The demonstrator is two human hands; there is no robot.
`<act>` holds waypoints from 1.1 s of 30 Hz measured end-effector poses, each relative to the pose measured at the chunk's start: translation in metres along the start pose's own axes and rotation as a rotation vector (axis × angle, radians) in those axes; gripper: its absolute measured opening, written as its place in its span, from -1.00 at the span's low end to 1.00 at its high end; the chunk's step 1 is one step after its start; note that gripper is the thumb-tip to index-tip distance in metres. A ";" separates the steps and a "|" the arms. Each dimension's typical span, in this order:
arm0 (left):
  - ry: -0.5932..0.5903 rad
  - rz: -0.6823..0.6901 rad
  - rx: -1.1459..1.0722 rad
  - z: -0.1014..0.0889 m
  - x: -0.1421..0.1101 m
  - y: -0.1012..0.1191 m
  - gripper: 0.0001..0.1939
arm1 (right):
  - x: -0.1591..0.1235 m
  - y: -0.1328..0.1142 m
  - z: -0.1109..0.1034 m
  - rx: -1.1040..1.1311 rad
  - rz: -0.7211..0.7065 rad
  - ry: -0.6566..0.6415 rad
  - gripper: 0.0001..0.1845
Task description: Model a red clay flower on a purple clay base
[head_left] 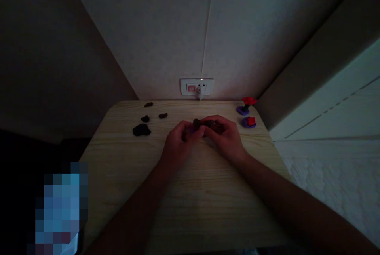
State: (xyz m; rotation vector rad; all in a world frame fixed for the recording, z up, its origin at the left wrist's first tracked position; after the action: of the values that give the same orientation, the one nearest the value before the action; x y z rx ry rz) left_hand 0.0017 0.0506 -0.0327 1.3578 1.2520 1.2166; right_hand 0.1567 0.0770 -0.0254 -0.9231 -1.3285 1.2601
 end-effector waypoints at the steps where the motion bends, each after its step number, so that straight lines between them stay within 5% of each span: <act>1: 0.005 0.009 0.057 -0.001 -0.001 0.000 -0.69 | 0.001 0.002 -0.001 -0.004 0.019 0.025 -0.62; 5: -0.005 0.063 0.139 -0.001 -0.003 0.003 -0.76 | 0.003 0.010 -0.007 0.027 0.122 0.120 -0.48; 14: 0.090 0.075 0.281 -0.005 -0.004 0.006 -0.79 | -0.004 0.002 -0.005 -0.092 0.129 0.062 -0.55; 21: -0.025 0.037 0.155 -0.001 -0.002 -0.005 -0.69 | -0.001 0.002 -0.003 -0.055 0.100 -0.021 -0.66; 33: 0.035 0.039 0.058 -0.006 0.002 -0.002 -0.73 | -0.003 0.006 0.005 -0.063 0.131 -0.087 -0.56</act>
State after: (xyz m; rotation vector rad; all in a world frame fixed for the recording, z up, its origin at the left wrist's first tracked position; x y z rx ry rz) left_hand -0.0041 0.0532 -0.0334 1.4146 1.3000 1.2444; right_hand 0.1521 0.0739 -0.0315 -1.0225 -1.4009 1.3786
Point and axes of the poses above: each hand's wrist, its own x-axis towards the middle knuckle, its own z-axis out of the palm, y = z × x, the point moved 5 cm from there along x, towards the middle knuckle, and after that the axes turned 1 degree about -y, right-handed, at the moved point
